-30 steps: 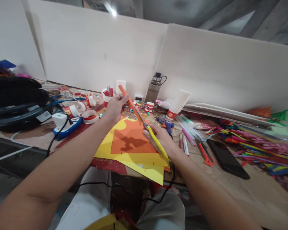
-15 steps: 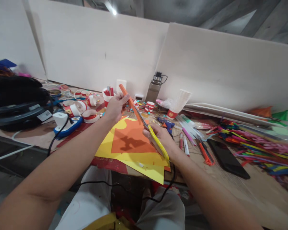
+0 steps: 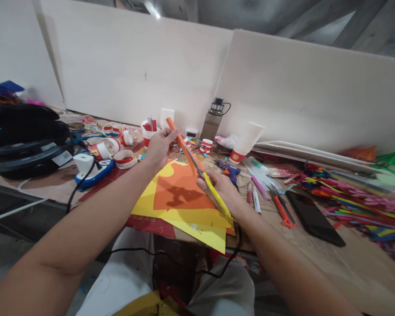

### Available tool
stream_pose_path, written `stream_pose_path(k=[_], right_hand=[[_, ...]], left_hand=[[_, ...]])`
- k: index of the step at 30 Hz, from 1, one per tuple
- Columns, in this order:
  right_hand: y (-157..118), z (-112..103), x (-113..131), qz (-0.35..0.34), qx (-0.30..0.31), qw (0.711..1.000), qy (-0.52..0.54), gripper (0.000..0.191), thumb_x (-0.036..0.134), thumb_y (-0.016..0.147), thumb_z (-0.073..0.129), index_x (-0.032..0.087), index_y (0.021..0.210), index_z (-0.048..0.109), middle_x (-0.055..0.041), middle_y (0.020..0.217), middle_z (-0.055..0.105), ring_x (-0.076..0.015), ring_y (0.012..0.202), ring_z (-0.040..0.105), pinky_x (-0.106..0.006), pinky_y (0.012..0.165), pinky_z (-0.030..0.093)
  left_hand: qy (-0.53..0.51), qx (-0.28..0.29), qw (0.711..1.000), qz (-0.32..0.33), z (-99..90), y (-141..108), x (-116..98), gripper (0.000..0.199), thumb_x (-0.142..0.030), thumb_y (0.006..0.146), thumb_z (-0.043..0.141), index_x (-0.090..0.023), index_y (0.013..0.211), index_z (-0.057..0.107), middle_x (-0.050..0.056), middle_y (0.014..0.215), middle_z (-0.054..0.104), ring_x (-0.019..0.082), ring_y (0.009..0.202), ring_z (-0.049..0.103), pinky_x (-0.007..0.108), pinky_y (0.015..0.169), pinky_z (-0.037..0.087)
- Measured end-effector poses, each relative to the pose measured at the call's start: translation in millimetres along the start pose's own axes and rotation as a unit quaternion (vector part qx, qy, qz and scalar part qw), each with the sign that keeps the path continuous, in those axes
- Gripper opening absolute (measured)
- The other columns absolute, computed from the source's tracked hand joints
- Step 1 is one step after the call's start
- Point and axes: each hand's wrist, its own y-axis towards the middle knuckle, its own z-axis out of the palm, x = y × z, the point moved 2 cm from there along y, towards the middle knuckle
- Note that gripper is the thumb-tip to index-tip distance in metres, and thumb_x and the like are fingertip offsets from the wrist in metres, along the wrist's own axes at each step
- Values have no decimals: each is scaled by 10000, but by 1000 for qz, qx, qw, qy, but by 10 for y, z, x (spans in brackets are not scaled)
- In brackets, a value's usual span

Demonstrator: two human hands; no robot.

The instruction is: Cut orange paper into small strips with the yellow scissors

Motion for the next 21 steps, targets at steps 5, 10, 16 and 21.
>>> stream_pose_path(k=[5, 10, 16, 21], right_hand=[[12, 1, -15, 7, 1, 1000, -14, 372, 545, 864, 465, 183, 792, 512, 21, 661, 453, -111, 614, 409, -243, 573, 299], [27, -2, -28, 5, 4, 999, -38, 369, 536, 865, 463, 180, 793, 524, 20, 669, 467, -111, 616, 424, -245, 578, 299], [26, -7, -34, 5, 4, 1000, -21, 362, 536, 862, 471, 183, 802, 522, 27, 658, 451, -109, 608, 414, -248, 583, 307], [23, 1, -46, 7, 5, 1000, -14, 355, 535, 861, 477, 185, 814, 517, 30, 663, 446, -108, 603, 409, -246, 566, 299]], left_hand=[[-8, -1, 1000, 19, -27, 25, 4, 217, -280, 754, 697, -159, 708, 523, 22, 685, 666, 78, 548, 569, 171, 425, 333], [19, -32, 997, 66, -63, 50, -30, 256, -320, 739, 714, -160, 694, 518, 24, 690, 672, 75, 542, 566, 170, 437, 357], [15, -7, 998, 53, -30, 30, 7, 219, -304, 750, 705, -160, 716, 544, 23, 695, 673, 78, 536, 569, 173, 424, 346], [-8, -4, 1000, 4, -12, 8, 49, 222, -307, 761, 695, -157, 699, 544, 12, 651, 648, 73, 511, 549, 175, 423, 349]])
